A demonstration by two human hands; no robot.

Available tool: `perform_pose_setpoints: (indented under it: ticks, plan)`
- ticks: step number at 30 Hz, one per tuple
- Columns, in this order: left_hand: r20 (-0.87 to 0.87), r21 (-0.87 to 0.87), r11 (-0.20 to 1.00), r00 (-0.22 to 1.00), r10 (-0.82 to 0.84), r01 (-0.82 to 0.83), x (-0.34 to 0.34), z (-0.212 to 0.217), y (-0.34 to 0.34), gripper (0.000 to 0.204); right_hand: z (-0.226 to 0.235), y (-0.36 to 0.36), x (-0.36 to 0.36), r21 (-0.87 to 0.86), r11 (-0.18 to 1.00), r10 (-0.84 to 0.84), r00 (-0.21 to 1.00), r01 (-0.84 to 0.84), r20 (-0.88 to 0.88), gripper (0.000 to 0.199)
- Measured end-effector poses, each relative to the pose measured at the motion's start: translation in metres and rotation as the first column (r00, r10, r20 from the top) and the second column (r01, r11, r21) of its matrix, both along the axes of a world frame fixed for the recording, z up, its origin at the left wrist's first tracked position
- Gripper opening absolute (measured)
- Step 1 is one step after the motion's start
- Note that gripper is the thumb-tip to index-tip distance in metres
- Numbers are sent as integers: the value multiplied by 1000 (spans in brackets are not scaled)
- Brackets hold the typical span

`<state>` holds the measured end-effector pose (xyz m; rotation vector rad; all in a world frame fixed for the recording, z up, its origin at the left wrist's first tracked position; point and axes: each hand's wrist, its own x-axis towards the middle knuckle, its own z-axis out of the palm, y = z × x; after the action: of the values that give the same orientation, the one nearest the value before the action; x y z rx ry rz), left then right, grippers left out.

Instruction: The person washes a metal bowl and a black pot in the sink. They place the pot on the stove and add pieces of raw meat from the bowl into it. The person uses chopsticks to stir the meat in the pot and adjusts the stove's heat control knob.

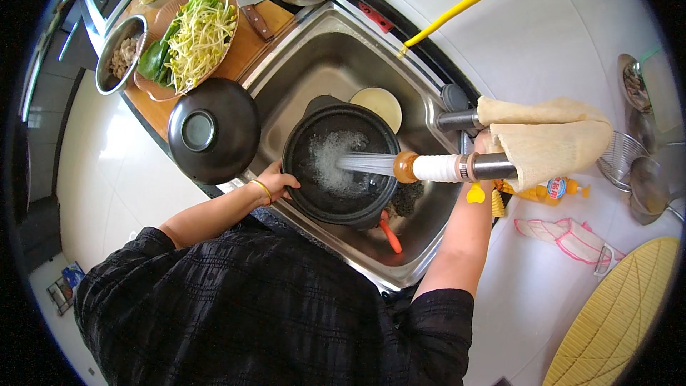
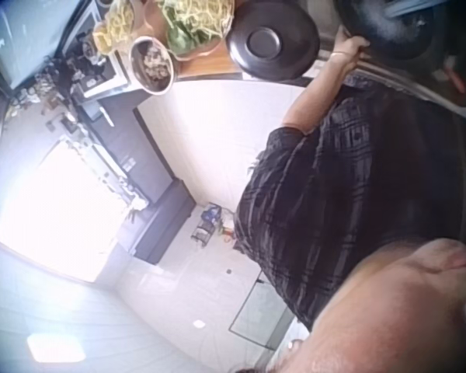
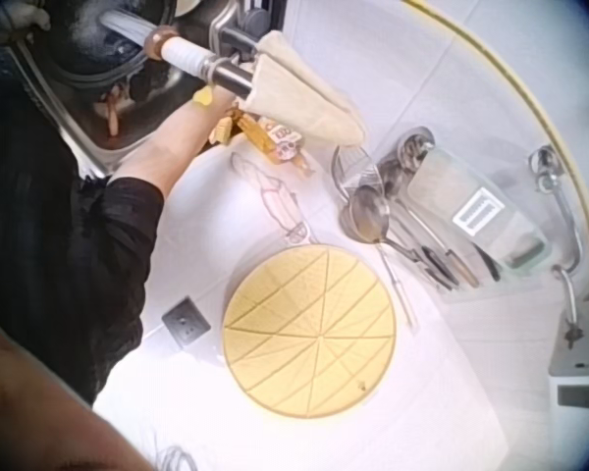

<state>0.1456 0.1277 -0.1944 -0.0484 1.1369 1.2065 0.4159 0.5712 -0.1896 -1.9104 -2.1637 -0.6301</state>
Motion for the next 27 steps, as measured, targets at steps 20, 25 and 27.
perform_pose_setpoints:
  ticks: [20,25,27]
  plan:
    - [-32,-35,999,999,5,-6,1,5,1,56,5,-3,-7,-12,1000,25,996,-26,-80,28]
    - [-2,-21,999,999,32,-32,2,7,2,57,21,-43,-15,-3,991,117,890,-132,-440,27]
    - [28,-5,998,997,68,-68,4,5,2,56,28,-94,-28,-134,974,-13,550,-181,-835,26]
